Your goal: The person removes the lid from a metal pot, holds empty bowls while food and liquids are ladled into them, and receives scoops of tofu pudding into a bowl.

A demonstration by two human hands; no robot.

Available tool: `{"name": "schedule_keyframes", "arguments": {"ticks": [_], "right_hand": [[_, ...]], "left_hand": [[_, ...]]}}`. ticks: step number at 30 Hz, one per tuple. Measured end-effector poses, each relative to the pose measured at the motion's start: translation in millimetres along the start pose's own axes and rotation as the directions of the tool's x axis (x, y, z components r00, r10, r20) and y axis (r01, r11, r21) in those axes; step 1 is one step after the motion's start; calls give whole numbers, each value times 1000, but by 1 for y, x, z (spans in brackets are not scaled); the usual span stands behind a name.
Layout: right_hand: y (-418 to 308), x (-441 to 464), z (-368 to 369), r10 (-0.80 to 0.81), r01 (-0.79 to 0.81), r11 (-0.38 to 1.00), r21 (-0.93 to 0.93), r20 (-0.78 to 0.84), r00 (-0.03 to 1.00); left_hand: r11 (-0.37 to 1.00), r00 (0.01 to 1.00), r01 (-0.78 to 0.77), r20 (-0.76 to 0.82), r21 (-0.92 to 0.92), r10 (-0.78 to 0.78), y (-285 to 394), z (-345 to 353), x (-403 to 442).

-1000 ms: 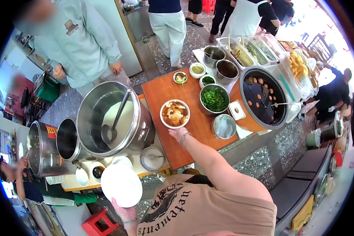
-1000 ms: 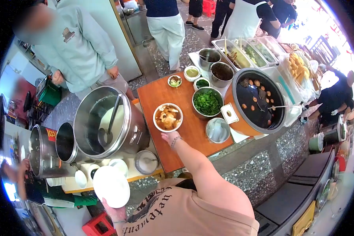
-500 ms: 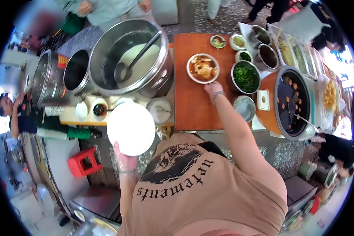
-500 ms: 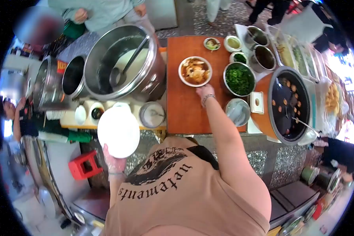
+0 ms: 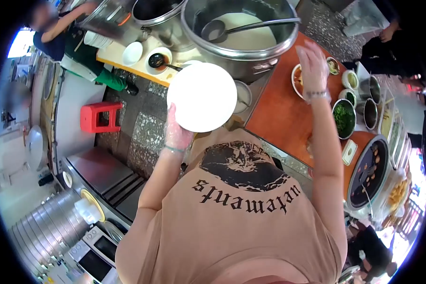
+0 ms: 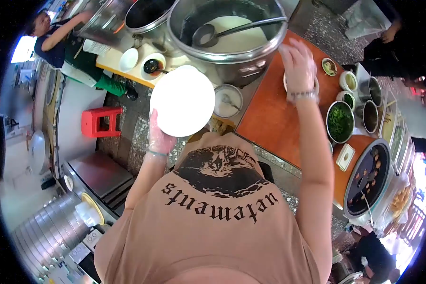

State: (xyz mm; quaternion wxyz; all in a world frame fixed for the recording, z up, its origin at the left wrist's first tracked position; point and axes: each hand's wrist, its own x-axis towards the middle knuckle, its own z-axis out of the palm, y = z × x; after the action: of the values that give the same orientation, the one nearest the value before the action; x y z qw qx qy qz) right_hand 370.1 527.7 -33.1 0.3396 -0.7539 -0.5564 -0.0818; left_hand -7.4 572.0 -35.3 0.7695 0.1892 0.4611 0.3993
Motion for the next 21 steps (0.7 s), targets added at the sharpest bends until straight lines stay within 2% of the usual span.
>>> {"name": "schedule_keyframes", "arguments": {"ticks": [2,3,5,6,7,8,9,10,12,14,16,17,19,20,21], "right_hand": [[-2,47,30,-177,185,965,-188,58,983],[0,65,51,-178,187,964,-186,64,982],[-1,94,79,-251,297,807,-511,158,955],[-3,104,85,-251,300,800,-520,164,954],[-12,117,87,-94,314,736,-600,369,925],[-18,128,91,89,349,662,-663,532,842],[-18,137,98,233,292,702,-649,597,768],[-17,143,106,243,292,695,-657,597,764],[-14,152,117,413,275,701,-658,689,595],[-22,150,113,407,271,720,-639,705,581],[-35,159,110,502,170,828,-534,842,198],[-44,158,104,507,171,826,-538,840,195],[-62,151,91,485,87,832,-548,795,364],[-63,147,87,485,87,833,-547,797,361],[-60,142,82,410,163,841,-516,805,429]], "left_hand": [[1000,999,4,34,-12,-3,3,-19,16],[1000,1000,0,15,23,-1,12,-15,16],[1000,1000,12,13,7,-12,29,-15,20],[1000,1000,15,19,-8,-15,37,-16,25],[1000,999,26,25,-16,-26,45,-20,30],[999,999,38,9,-34,-37,53,-25,34],[998,999,47,-7,-52,-48,62,-31,39],[997,998,59,-1,-56,-59,69,-39,46],[998,1000,6,4,-70,-5,78,-55,59],[998,1000,17,-17,-66,-18,93,-59,66],[1000,999,22,37,-9,-22,105,-67,77],[1000,999,28,39,-11,-27,111,-68,82],[999,996,32,85,-6,-31,124,-65,93],[999,996,34,82,-5,-33,128,-65,98],[998,996,42,82,-47,-38,131,-64,104]]}}
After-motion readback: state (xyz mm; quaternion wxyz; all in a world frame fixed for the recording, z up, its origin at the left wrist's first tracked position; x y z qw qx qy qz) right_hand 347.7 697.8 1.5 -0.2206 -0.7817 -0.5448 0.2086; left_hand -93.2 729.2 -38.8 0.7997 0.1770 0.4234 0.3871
